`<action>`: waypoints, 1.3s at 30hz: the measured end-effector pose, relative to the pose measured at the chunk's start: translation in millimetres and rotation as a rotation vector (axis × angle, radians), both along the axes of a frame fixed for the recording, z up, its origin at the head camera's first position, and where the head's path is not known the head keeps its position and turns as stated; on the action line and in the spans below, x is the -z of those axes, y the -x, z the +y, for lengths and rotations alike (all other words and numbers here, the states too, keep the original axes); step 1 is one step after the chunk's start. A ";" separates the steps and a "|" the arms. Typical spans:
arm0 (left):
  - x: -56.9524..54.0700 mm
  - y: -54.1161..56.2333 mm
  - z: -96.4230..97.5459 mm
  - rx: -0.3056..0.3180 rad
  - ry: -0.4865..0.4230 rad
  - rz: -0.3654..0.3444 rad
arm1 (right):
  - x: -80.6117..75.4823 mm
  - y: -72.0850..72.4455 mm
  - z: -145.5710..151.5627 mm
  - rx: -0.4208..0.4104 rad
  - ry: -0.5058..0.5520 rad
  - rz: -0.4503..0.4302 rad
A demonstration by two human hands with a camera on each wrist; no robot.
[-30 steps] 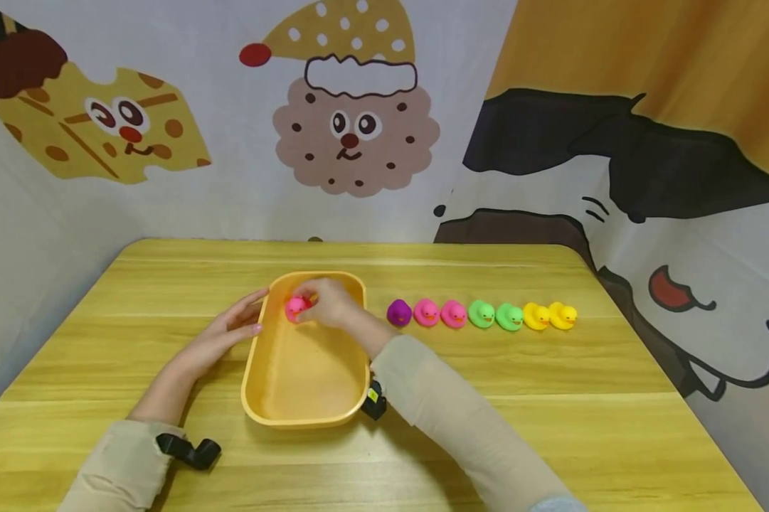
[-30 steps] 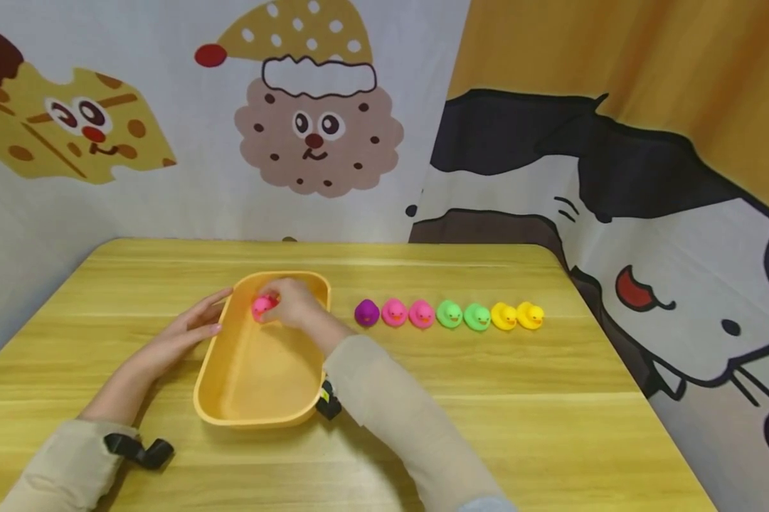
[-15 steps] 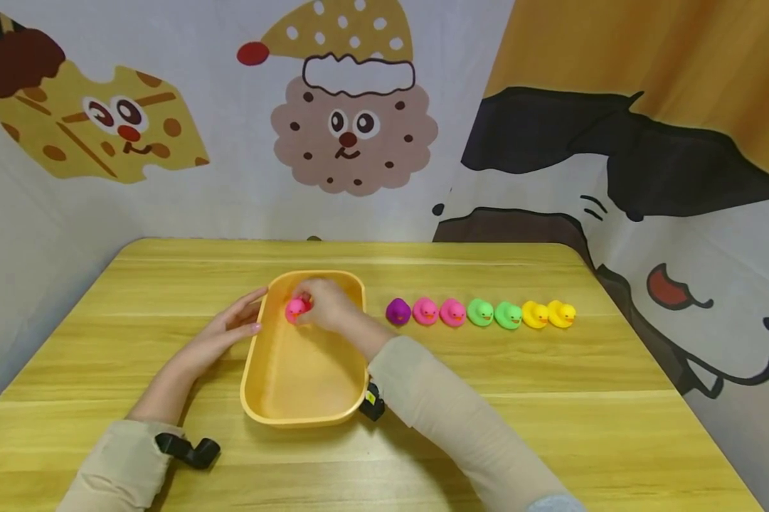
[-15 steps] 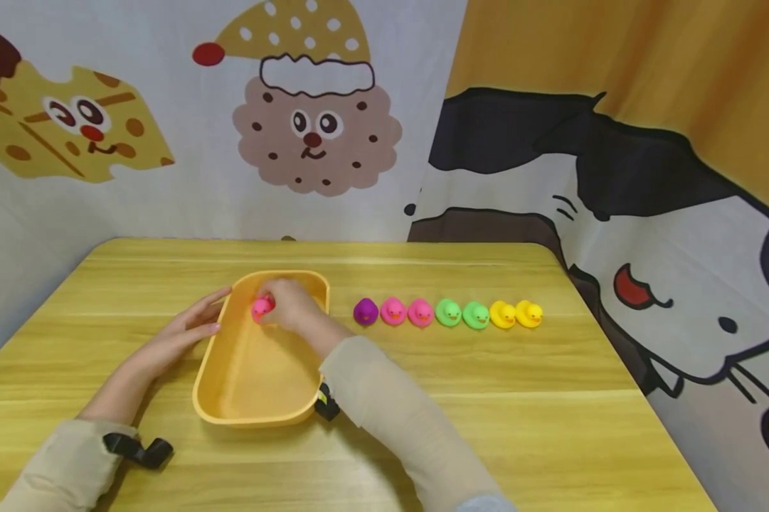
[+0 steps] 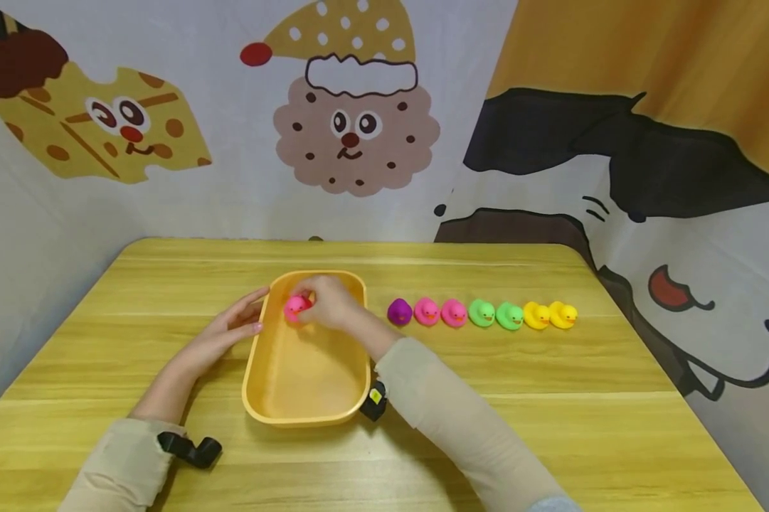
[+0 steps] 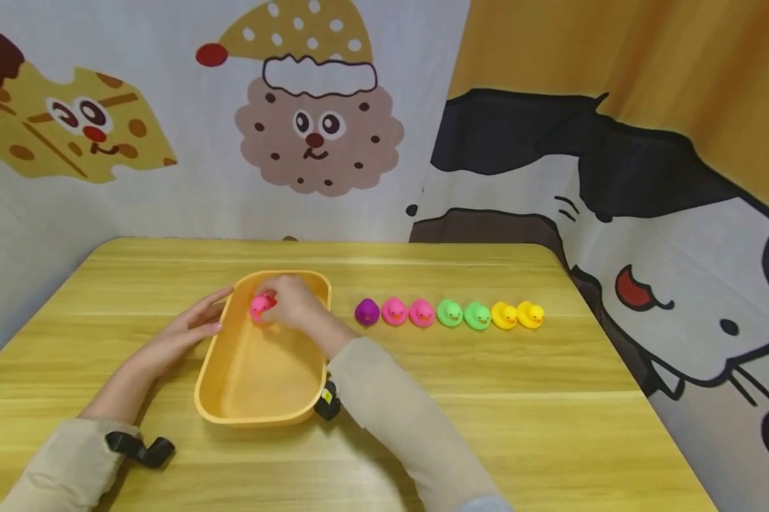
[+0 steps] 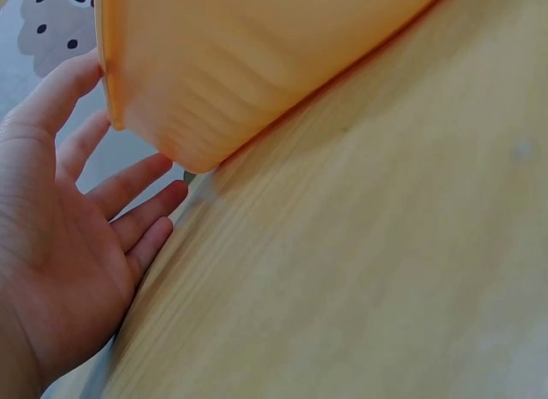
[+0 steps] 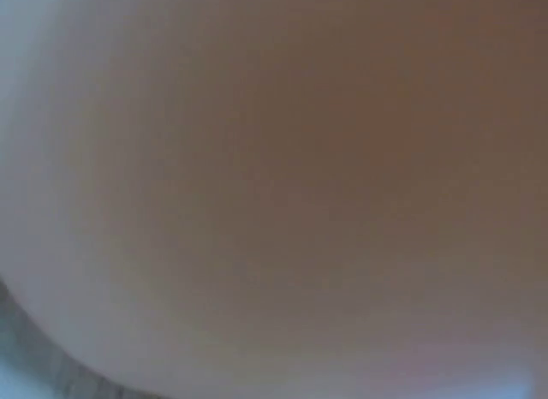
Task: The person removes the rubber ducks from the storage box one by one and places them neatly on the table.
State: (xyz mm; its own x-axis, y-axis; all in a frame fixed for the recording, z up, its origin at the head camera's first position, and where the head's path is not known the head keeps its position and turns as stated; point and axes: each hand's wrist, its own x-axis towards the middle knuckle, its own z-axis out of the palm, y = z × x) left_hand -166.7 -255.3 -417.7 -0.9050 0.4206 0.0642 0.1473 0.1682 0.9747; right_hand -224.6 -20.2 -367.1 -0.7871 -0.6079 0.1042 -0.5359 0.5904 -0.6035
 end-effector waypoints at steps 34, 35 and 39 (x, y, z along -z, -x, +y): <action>2.8 -1.2 -0.1 -0.002 0.001 0.028 | -45.1 -29.6 59.3 0.010 0.193 0.128; 2.6 -1.3 0.0 -0.002 0.002 0.026 | -46.7 -31.2 61.3 0.018 0.192 0.126; 1.7 -1.5 0.4 -0.008 0.008 0.022 | -52.5 -36.8 70.0 0.025 0.201 0.137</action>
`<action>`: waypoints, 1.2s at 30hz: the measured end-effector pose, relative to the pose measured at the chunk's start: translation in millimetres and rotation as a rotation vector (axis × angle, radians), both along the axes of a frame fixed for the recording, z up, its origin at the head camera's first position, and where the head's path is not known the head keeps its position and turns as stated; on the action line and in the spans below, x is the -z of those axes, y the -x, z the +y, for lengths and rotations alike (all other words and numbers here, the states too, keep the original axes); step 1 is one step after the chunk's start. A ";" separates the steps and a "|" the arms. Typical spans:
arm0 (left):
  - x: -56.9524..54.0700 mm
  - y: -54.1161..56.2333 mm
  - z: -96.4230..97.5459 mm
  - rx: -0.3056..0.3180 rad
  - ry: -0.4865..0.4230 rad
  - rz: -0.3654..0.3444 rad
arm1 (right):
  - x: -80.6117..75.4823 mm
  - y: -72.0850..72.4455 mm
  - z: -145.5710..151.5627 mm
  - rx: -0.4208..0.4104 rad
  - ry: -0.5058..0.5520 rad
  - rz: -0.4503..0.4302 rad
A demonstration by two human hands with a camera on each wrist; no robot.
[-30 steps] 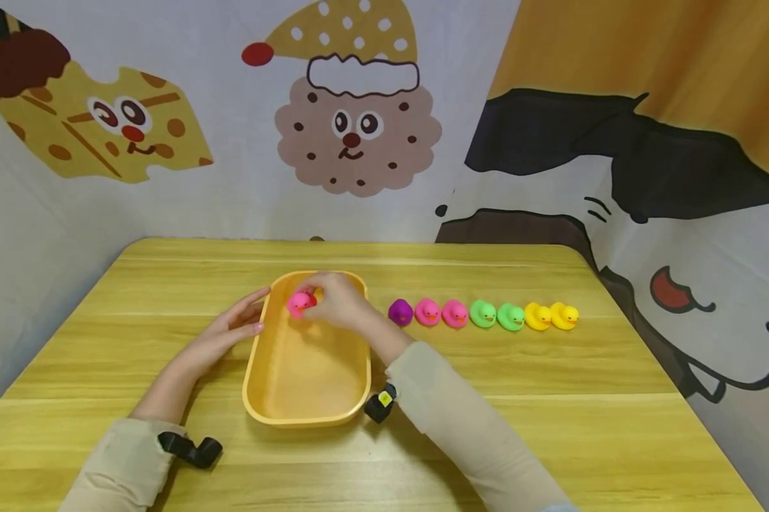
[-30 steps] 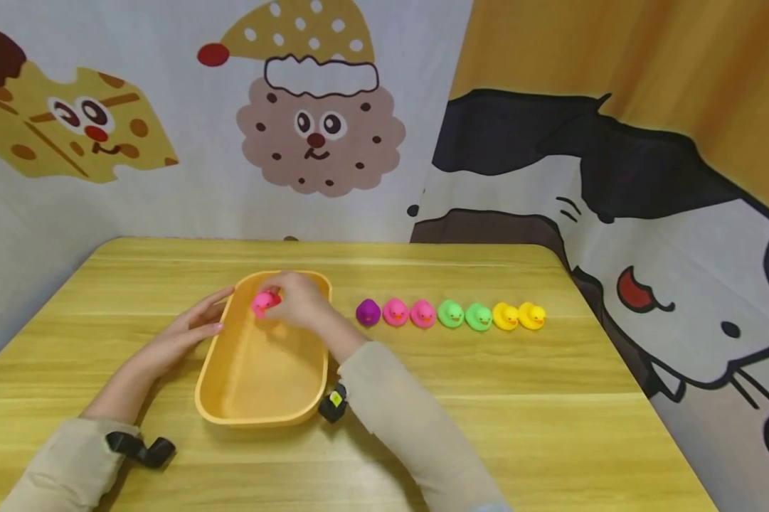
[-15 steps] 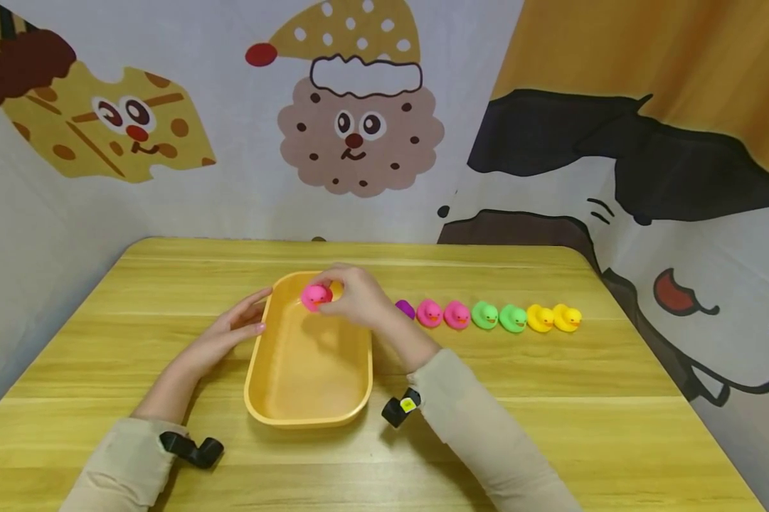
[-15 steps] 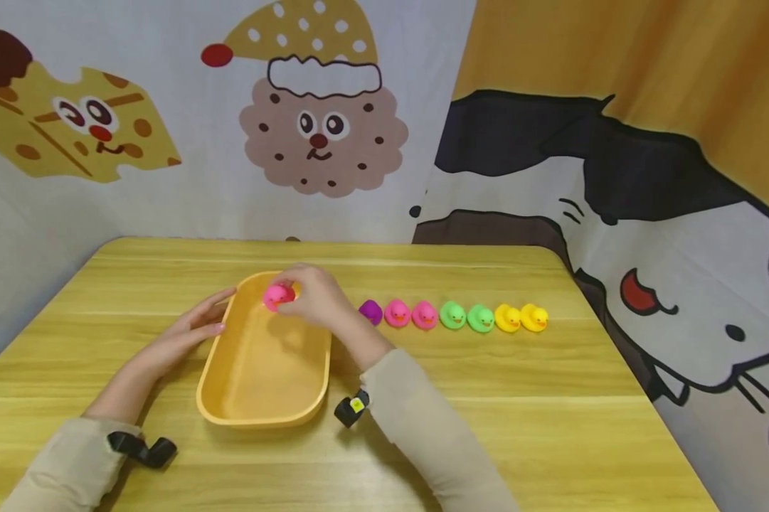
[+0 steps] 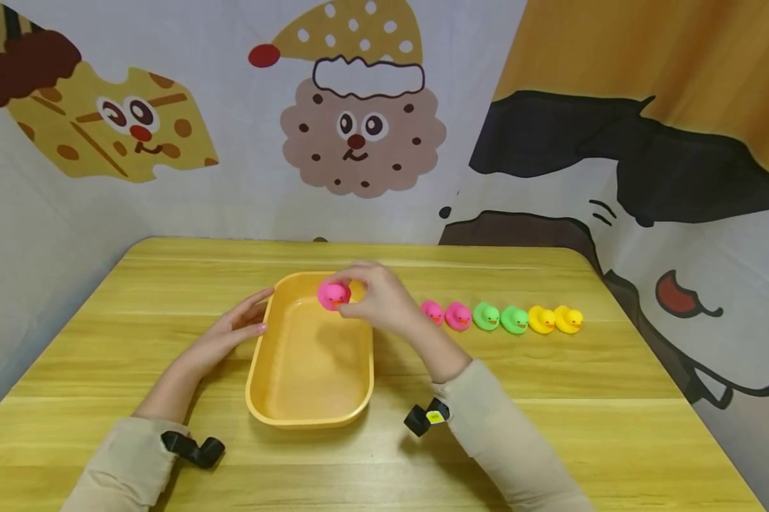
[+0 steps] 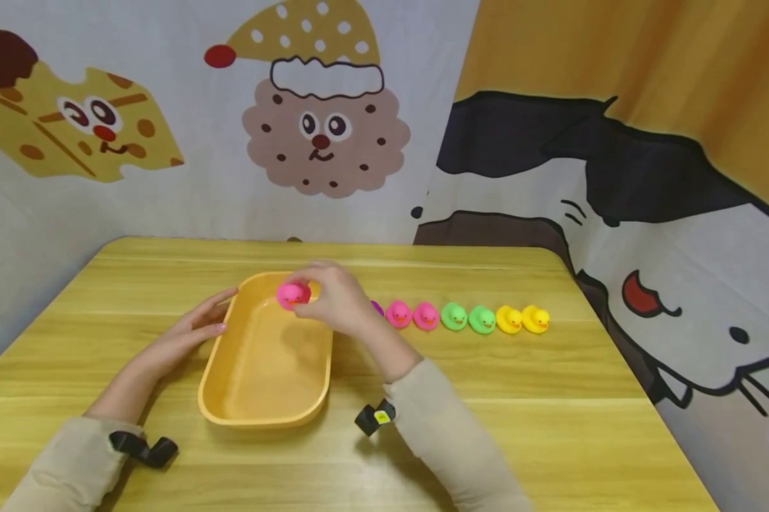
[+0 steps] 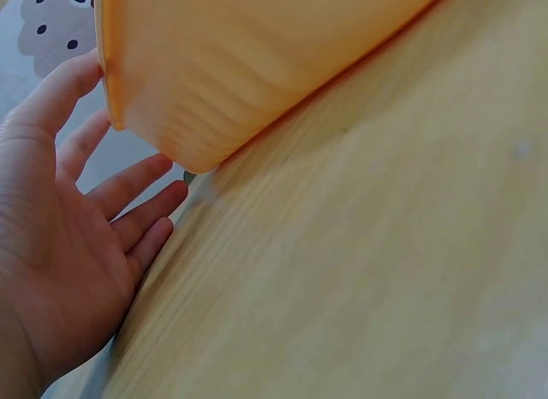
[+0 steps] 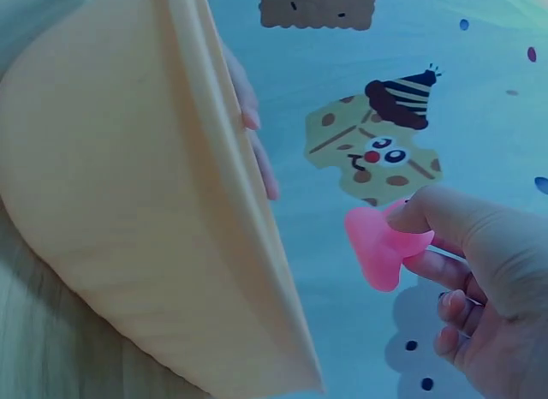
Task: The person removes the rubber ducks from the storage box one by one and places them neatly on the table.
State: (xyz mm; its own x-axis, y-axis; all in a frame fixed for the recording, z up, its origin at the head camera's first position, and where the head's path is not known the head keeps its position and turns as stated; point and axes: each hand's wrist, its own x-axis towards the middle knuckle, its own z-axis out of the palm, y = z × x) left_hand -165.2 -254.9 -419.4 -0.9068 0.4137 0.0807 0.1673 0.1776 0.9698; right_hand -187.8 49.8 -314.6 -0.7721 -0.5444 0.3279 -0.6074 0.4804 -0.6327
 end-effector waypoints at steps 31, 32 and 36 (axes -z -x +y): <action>-1.2 1.4 0.0 0.002 0.002 -0.009 | -19.9 -18.9 91.9 0.064 0.068 0.023; -1.0 1.3 -0.1 0.002 -0.002 -0.010 | -20.0 -19.1 95.4 0.073 0.068 0.017; -0.1 1.7 -0.3 -0.001 -0.001 -0.008 | -20.4 -19.5 109.3 0.103 0.071 -0.002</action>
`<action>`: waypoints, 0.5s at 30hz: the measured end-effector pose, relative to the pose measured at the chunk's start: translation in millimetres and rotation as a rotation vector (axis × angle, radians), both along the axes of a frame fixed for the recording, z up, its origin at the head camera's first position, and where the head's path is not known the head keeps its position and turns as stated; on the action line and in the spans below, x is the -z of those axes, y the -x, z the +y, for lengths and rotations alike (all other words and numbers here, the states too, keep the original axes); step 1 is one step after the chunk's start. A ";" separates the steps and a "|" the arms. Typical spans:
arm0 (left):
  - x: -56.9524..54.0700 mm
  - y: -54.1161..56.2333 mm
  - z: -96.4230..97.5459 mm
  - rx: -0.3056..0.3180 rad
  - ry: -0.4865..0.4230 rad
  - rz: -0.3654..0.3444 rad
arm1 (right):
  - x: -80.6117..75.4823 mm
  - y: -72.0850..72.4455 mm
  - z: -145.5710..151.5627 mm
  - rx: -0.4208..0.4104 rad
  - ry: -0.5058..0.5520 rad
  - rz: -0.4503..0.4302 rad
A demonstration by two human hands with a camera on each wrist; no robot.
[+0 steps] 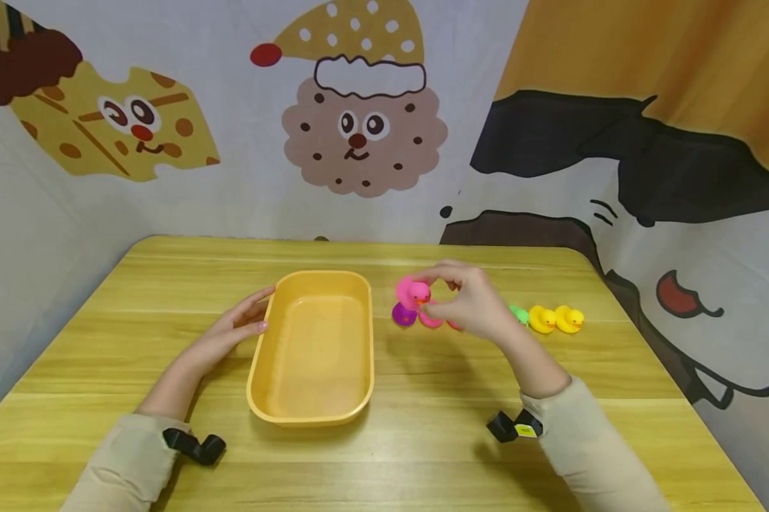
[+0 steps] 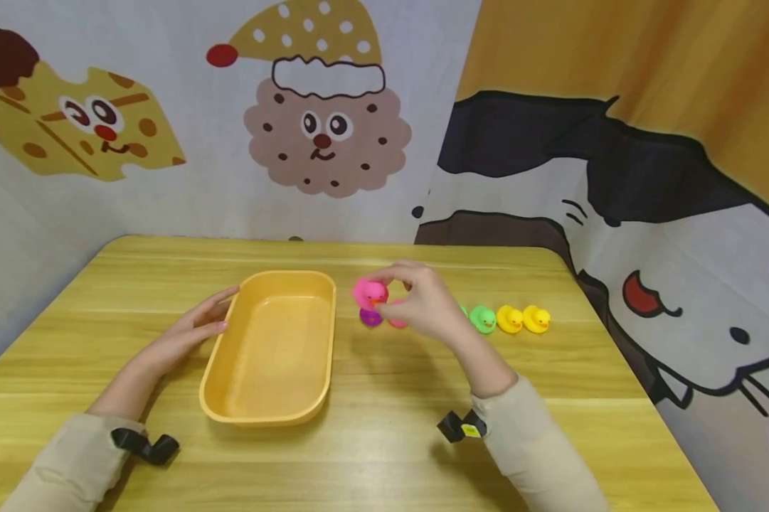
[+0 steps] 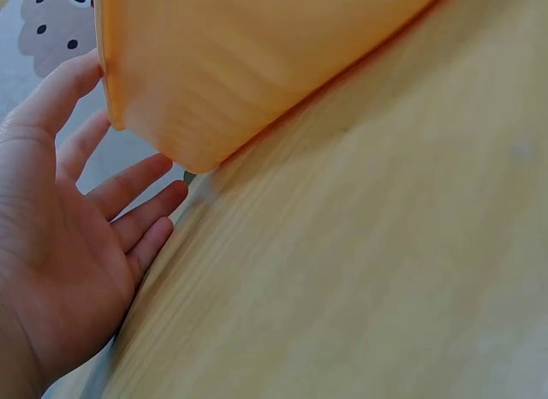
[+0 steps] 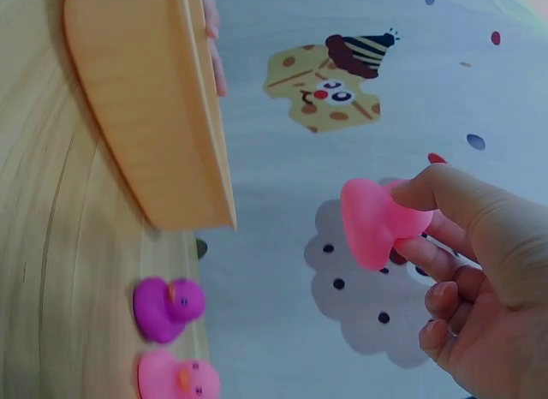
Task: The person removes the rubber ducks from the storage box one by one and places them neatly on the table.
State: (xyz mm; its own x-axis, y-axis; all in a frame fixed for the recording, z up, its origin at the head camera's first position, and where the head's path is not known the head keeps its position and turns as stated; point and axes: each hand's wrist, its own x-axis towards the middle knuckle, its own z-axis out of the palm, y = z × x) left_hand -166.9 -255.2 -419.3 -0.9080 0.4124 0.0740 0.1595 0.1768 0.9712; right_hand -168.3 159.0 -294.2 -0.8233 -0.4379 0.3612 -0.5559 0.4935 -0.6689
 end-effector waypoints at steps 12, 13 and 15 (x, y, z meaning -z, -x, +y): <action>0.2 -0.5 -0.3 0.003 0.002 -0.008 | 2.8 -1.1 43.6 0.061 -0.030 -0.015; 0.1 -0.4 -0.4 0.001 0.005 -0.008 | 3.1 -1.3 47.2 0.070 -0.038 -0.010; 0.0 -0.5 -0.5 -0.002 0.014 -0.006 | 3.2 -1.9 53.9 0.085 -0.049 0.004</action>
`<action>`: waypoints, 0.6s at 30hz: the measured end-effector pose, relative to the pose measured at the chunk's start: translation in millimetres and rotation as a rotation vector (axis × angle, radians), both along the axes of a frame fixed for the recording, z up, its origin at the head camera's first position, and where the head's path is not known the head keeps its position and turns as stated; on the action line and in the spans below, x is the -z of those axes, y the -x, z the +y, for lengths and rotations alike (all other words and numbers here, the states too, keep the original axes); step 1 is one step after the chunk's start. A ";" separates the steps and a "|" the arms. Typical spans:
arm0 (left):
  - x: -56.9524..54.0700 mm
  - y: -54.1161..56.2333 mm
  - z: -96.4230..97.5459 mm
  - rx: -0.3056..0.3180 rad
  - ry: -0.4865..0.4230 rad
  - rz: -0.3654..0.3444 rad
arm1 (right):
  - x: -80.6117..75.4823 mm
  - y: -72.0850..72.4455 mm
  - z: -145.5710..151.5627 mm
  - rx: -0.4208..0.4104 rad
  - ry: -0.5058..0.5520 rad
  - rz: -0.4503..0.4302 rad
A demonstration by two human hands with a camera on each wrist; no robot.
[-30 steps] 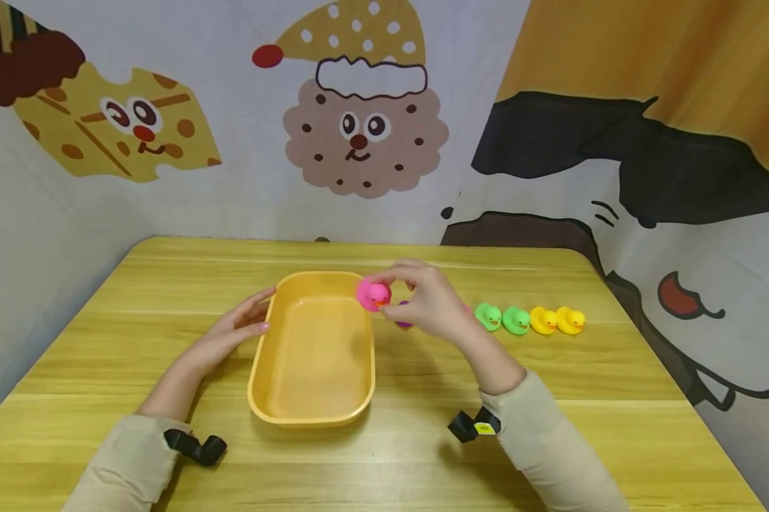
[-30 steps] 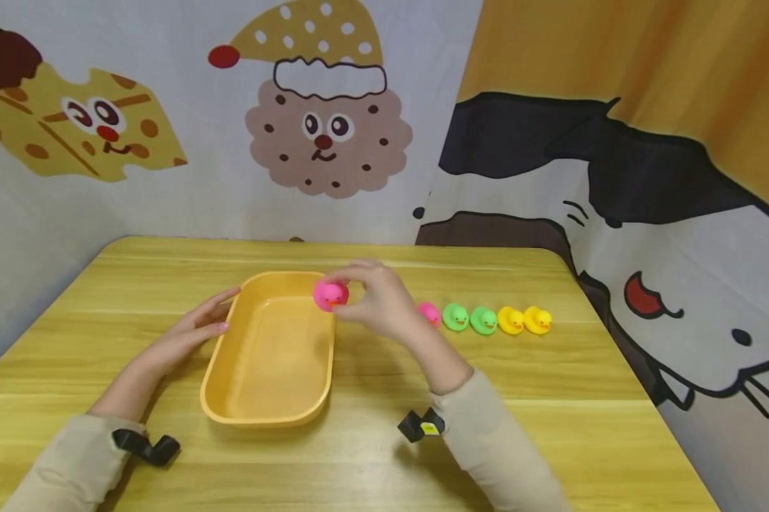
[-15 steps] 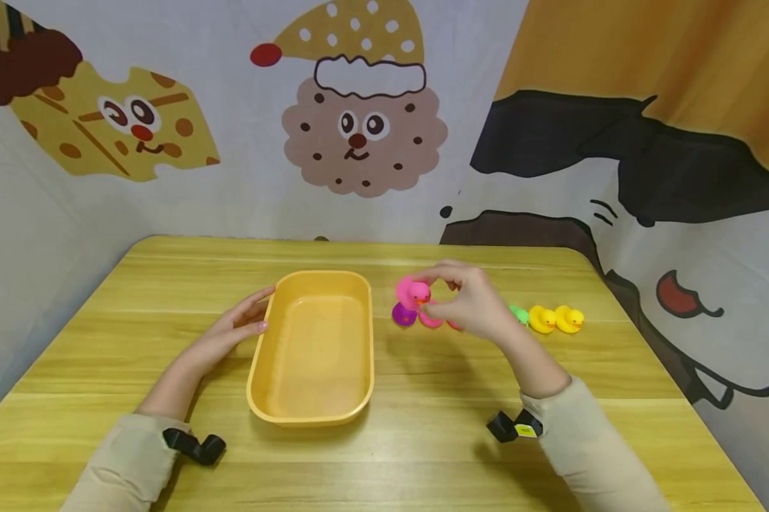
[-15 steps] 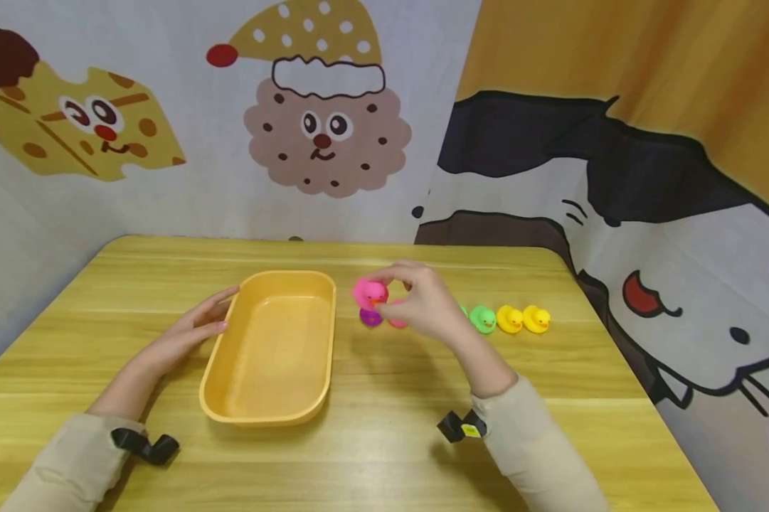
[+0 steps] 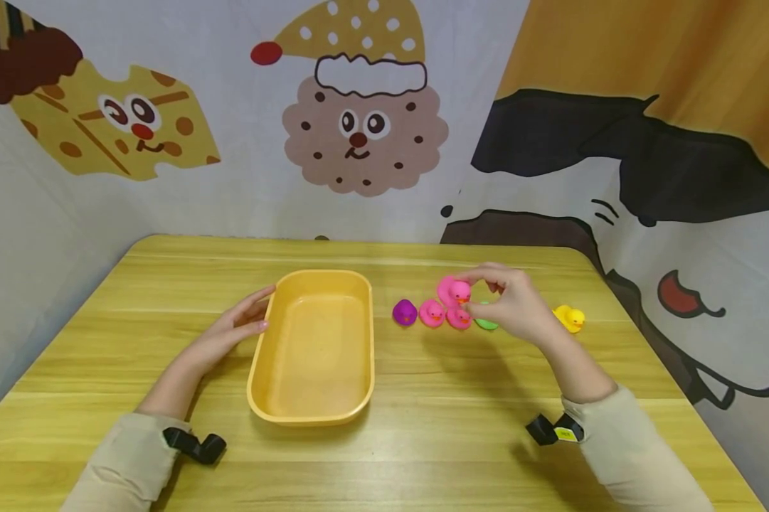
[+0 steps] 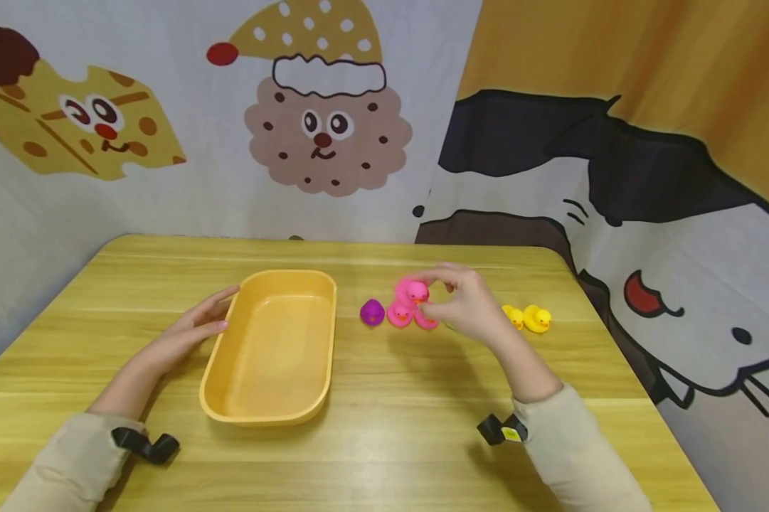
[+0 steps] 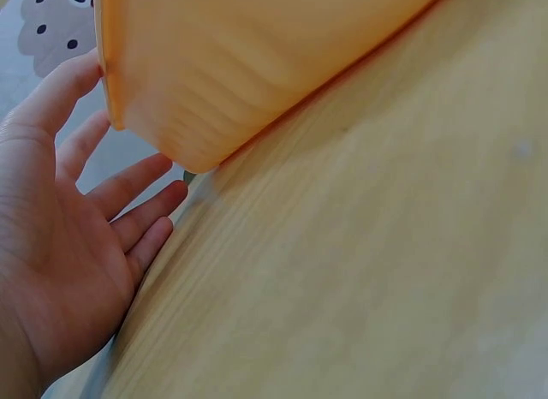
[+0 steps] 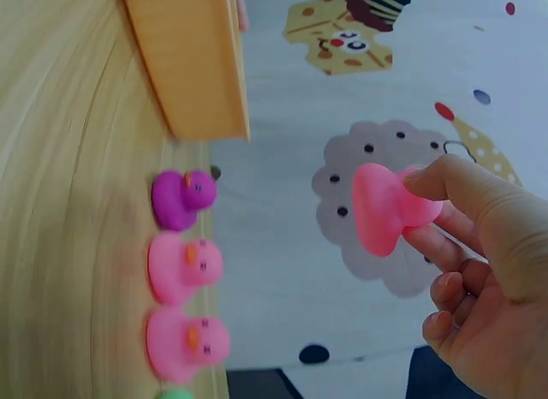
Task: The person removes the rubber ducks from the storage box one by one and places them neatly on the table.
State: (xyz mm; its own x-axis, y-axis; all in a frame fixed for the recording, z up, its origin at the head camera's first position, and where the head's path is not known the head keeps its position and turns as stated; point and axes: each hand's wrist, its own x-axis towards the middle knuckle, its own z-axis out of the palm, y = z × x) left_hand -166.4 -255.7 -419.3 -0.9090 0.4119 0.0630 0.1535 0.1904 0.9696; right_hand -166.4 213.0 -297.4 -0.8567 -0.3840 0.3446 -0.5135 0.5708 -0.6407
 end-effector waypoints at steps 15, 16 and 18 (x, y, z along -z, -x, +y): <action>-0.5 -1.3 0.5 0.000 0.000 0.002 | 1.6 1.6 53.0 0.091 -0.074 0.071; -0.6 -1.3 0.5 0.000 -0.001 0.001 | 1.9 2.0 56.8 0.092 -0.079 0.072; -0.5 -1.2 0.6 0.001 0.002 0.003 | 2.4 2.3 63.8 0.105 -0.083 0.069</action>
State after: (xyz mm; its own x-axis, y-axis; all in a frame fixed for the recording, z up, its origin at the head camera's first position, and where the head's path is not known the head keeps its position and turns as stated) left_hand -165.2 -255.1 -418.9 -0.9083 0.4133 0.0647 0.1563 0.1918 0.9689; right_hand -168.7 276.8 -299.8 -0.8690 -0.3226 0.3753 -0.4893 0.6733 -0.5543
